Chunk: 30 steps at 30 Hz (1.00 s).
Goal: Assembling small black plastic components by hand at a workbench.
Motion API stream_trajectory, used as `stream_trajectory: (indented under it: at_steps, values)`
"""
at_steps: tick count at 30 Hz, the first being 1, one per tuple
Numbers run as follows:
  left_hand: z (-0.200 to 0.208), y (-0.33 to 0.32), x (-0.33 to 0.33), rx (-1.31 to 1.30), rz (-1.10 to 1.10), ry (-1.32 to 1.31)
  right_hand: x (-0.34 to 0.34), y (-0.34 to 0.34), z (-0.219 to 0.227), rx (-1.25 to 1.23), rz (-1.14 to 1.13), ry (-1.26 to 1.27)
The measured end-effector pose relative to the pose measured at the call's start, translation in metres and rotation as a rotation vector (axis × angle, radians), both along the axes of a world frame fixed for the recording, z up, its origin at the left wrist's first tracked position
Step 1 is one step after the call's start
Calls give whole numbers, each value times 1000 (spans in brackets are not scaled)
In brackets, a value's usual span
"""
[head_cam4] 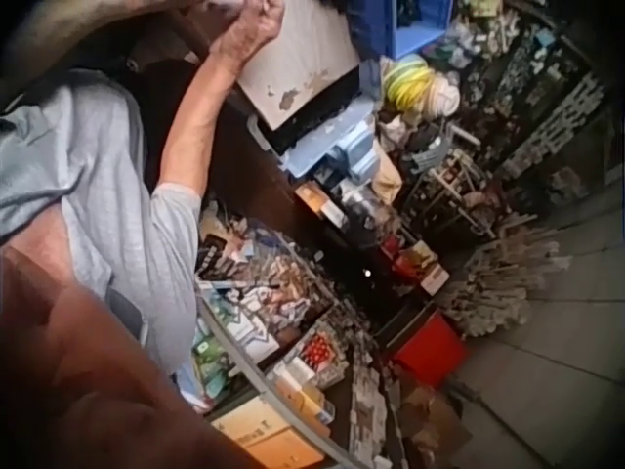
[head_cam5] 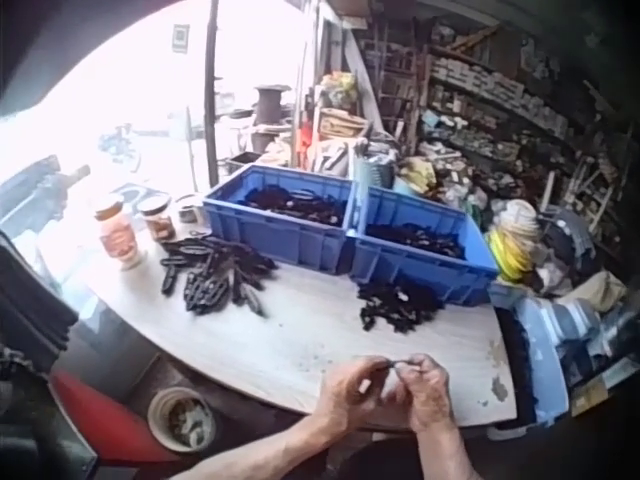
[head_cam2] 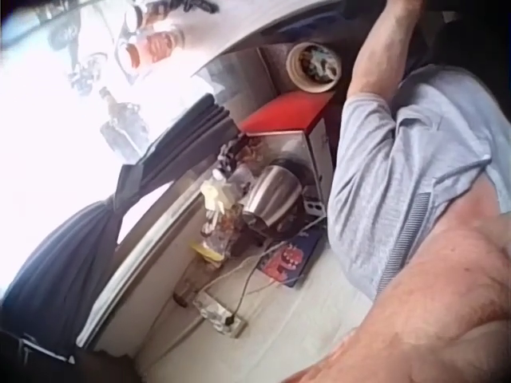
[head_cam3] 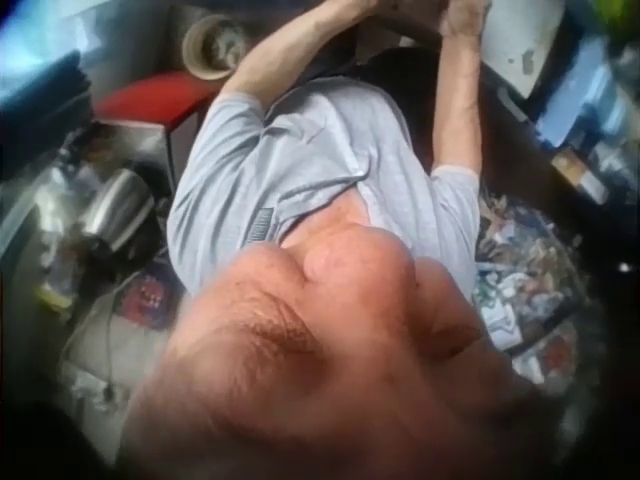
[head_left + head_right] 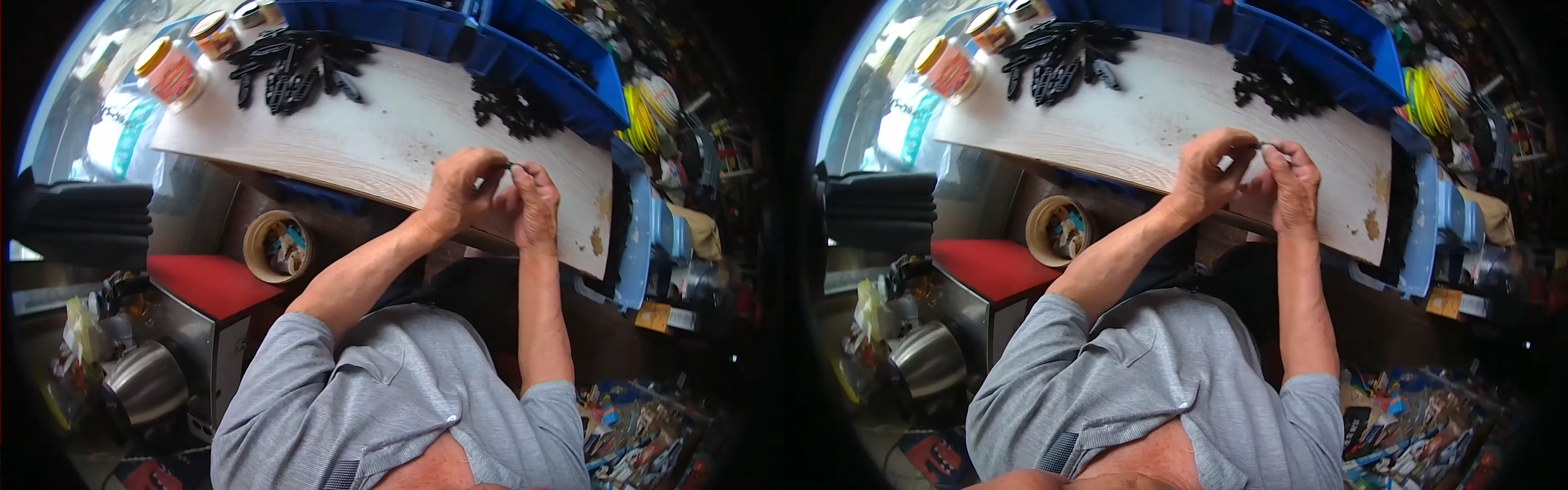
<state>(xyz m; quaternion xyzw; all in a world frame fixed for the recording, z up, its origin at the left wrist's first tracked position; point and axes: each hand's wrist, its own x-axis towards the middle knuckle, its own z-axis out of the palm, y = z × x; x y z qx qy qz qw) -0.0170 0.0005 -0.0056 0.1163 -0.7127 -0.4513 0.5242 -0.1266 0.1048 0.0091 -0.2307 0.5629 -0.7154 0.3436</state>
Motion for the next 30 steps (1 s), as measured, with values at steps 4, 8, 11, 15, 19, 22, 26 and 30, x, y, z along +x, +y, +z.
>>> stream_trajectory:
  at_steps: [4,8,11,15,19,22,26,30]
  values:
    - [2,-1,10,111,-89,-52,-4,4,-6,-34,9,37]
    - [1,-44,39,-263,250,-187,-1,6,-3,-83,30,-61]
    - [0,-105,68,-528,627,-481,0,3,-4,-68,12,-34]
    - [-10,-144,82,-640,548,-781,-1,3,-4,-72,8,-34]
    - [-12,-132,77,-669,234,-709,2,2,-2,-86,-27,-60]
    - [-8,-117,74,-694,126,-685,0,4,-4,-77,-18,-49]
    - [0,-112,72,-628,182,-554,1,3,-3,-75,-15,-40]
    - [-2,-116,70,-420,538,-560,4,2,-2,-117,-12,-74]
